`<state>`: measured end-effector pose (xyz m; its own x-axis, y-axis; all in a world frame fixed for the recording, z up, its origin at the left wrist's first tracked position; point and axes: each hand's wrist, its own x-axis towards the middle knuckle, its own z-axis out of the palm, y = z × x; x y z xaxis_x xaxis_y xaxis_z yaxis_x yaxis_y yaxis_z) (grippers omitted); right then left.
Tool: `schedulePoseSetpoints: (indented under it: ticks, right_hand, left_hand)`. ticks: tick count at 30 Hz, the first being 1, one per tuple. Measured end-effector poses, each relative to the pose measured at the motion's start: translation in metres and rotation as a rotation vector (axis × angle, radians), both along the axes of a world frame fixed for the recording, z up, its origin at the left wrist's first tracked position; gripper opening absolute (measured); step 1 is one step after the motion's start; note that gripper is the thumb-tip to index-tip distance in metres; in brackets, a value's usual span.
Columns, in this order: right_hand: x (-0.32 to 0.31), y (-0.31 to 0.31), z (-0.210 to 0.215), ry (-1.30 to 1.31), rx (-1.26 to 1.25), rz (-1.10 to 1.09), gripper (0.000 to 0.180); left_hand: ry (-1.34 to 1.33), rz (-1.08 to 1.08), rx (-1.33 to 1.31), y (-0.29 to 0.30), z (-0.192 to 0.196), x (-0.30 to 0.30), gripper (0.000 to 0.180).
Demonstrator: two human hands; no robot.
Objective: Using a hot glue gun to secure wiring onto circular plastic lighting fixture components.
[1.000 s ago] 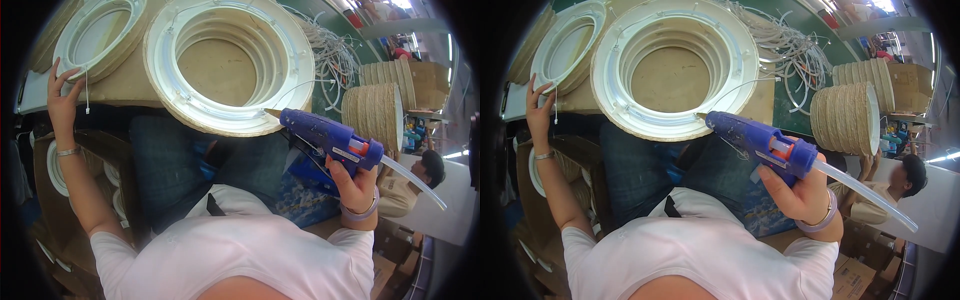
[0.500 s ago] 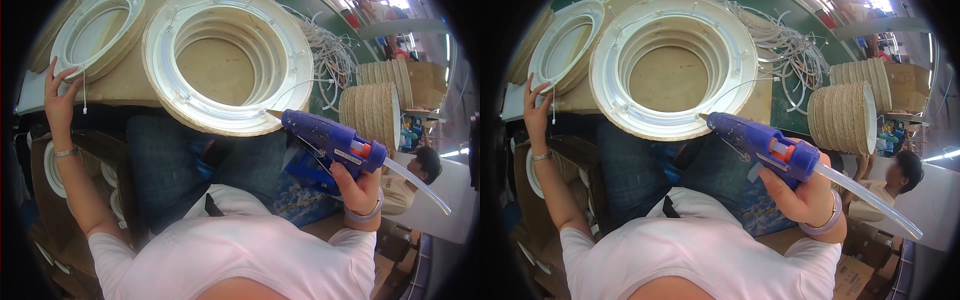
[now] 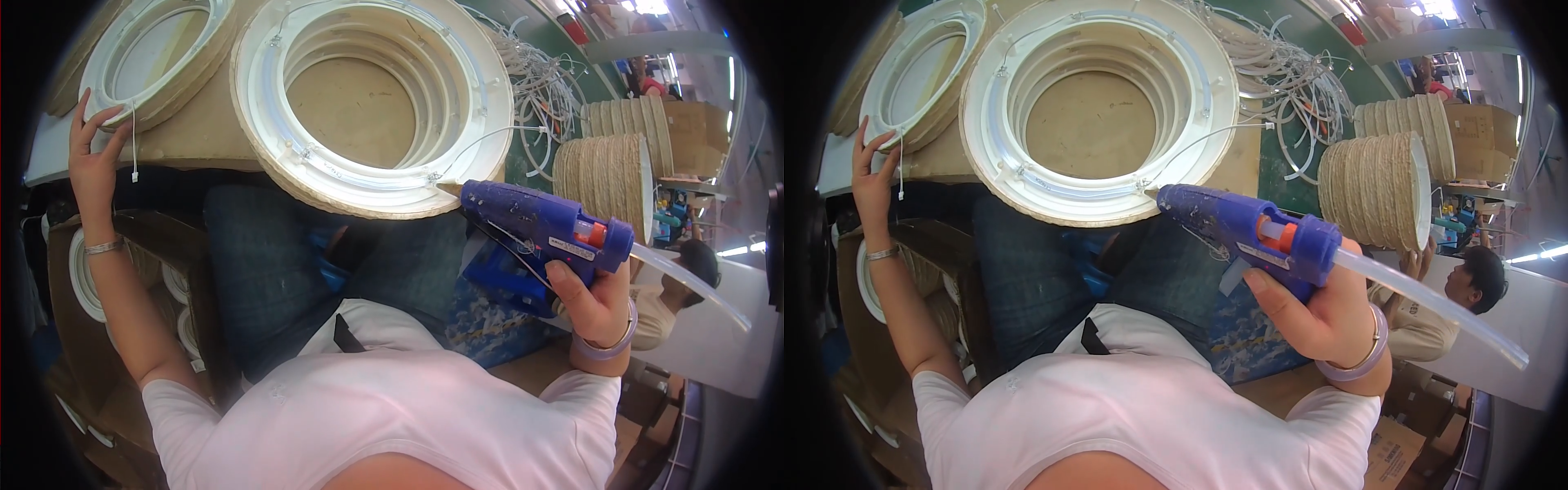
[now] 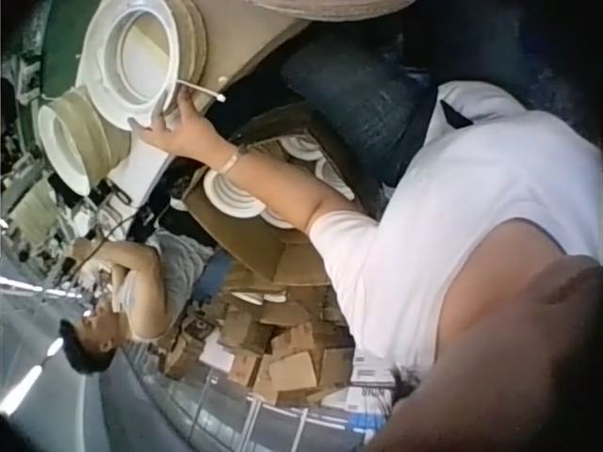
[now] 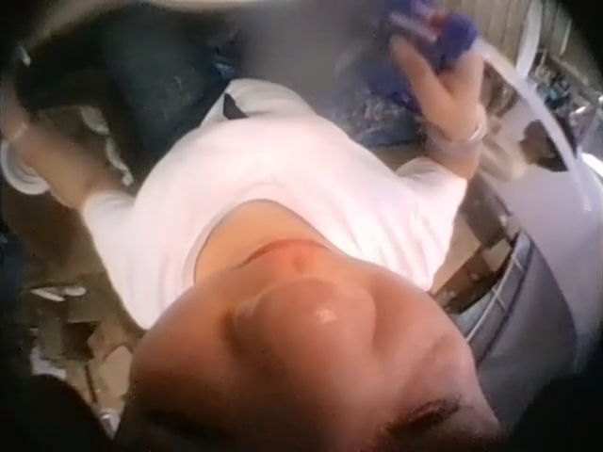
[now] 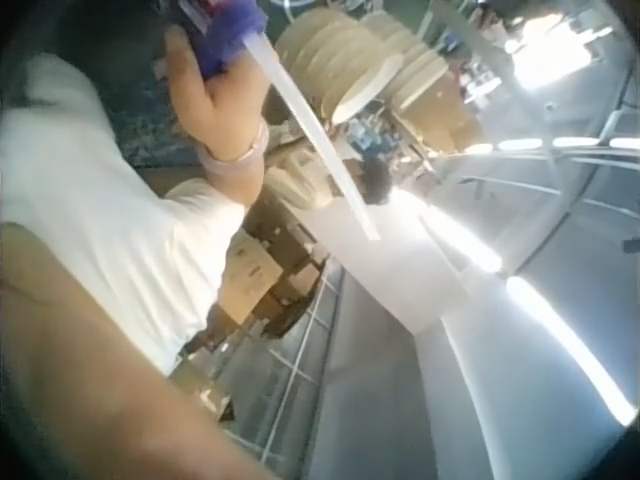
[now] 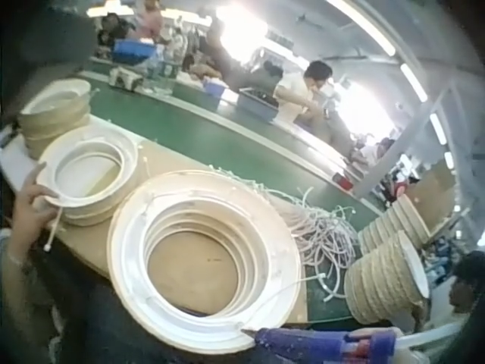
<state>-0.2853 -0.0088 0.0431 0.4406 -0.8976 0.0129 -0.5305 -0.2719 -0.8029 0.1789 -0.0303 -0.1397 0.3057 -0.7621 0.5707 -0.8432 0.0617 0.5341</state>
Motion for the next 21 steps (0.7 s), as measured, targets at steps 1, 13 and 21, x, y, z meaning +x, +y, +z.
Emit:
schedulePoseSetpoints:
  ticks: [1, 13, 21]
  right_hand:
    - [0.000, 0.000, 0.001, 0.008, 0.010, -0.019, 0.029]
    - [-0.002, -0.005, 0.010, -0.196, 0.354, -0.170, 0.032]
    - [-0.012, -0.038, 0.007, -0.156, 0.149, -0.401, 0.029]
  left_hand:
    - [0.003, 0.003, -0.004, 0.001, 0.002, -0.001, 0.024]
    - [0.001, 0.007, 0.014, 0.002, 0.002, 0.003, 0.024]
    - [-0.022, 0.007, 0.026, 0.001, -0.002, 0.004, 0.024]
